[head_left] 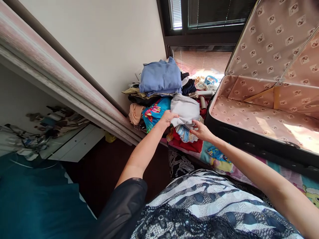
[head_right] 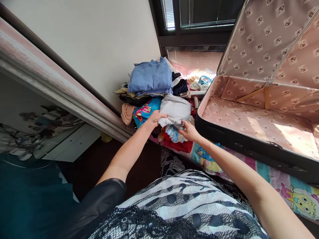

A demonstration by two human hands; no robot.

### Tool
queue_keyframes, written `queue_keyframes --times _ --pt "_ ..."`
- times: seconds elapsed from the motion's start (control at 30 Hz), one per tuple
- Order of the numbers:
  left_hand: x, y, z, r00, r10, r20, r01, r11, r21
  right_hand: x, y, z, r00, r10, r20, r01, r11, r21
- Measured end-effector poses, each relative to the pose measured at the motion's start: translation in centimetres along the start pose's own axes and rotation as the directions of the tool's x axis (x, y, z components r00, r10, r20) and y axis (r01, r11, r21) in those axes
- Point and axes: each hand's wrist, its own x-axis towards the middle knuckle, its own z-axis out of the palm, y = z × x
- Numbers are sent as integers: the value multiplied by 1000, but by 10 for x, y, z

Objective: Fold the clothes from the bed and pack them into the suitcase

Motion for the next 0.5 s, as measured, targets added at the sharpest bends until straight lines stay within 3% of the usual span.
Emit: queue_keyframes --times 0.13,0.23,0.3,0.37,0.5 --pt "-5 21 9 998 -14 67 27 980 -197 9 -4 -1 998 58 20 -60 988 140" --pt "-8 25 16 995 -64 77 85 947 -308 11 -6 -1 970 231 -77 -199 933 299" --pt "-10 25 20 988 -100 119 137 917 -375 15 -9 1 922 366 -128 -277 854 440" --pt "-12 26 21 981 -111 157 169 890 -424 22 -14 2 894 438 -99 -303 751 587" --pt "-16 36 22 984 -20 174 96 893 -440 43 -29 1 895 444 47 -302 524 797"
